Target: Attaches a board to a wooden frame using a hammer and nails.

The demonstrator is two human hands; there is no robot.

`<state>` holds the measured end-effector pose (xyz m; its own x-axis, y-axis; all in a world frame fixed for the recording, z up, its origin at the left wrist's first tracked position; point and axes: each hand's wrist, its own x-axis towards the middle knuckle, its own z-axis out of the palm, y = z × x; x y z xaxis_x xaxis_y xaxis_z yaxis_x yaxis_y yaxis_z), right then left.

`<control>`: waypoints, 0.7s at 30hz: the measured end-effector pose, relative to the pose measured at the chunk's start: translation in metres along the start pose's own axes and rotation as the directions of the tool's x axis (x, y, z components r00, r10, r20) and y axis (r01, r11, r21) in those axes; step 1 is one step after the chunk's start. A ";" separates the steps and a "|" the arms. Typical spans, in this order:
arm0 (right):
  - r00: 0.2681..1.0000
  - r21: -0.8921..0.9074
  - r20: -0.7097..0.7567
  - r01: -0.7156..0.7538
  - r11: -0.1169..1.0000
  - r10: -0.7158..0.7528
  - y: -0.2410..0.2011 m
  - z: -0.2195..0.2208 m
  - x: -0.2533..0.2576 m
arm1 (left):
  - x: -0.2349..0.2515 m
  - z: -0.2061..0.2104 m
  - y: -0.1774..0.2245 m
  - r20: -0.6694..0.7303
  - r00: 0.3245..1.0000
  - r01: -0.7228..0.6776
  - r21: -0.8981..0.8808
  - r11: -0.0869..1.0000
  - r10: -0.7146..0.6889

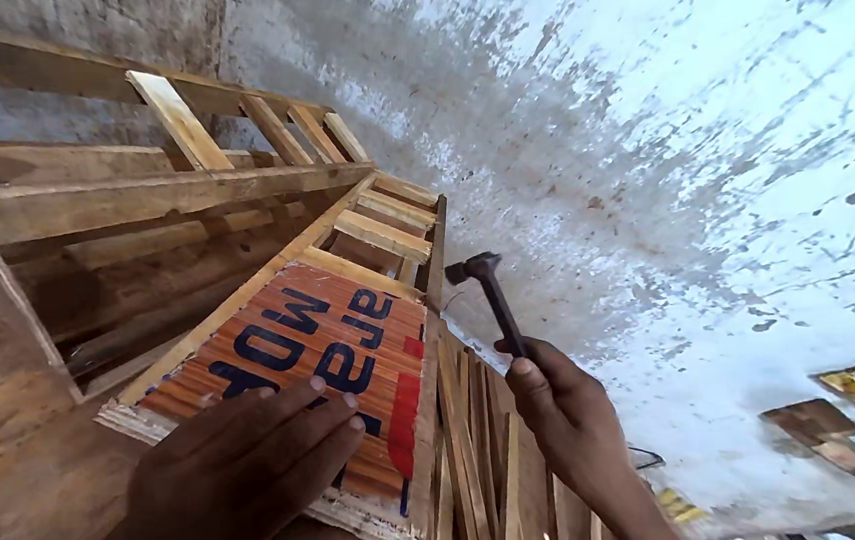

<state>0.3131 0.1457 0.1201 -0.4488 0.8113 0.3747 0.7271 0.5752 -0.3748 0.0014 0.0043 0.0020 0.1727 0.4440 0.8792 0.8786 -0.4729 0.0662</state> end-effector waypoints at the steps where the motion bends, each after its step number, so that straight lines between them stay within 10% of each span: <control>1: 1.000 -0.014 0.022 -0.006 1.000 0.007 -0.001 0.001 -0.002 | 0.000 0.000 0.000 -0.007 1.000 -0.003 0.000 1.000 0.003; 21: 0.997 0.010 -0.068 0.021 1.000 -0.020 -0.021 0.004 -0.015 | 0.006 0.000 0.006 0.019 1.000 0.022 0.001 1.000 -0.022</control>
<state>0.3022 0.1216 0.1194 -0.4268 0.7907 0.4390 0.7122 0.5930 -0.3757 0.0072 0.0041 0.0077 0.1619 0.4690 0.8682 0.8826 -0.4623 0.0852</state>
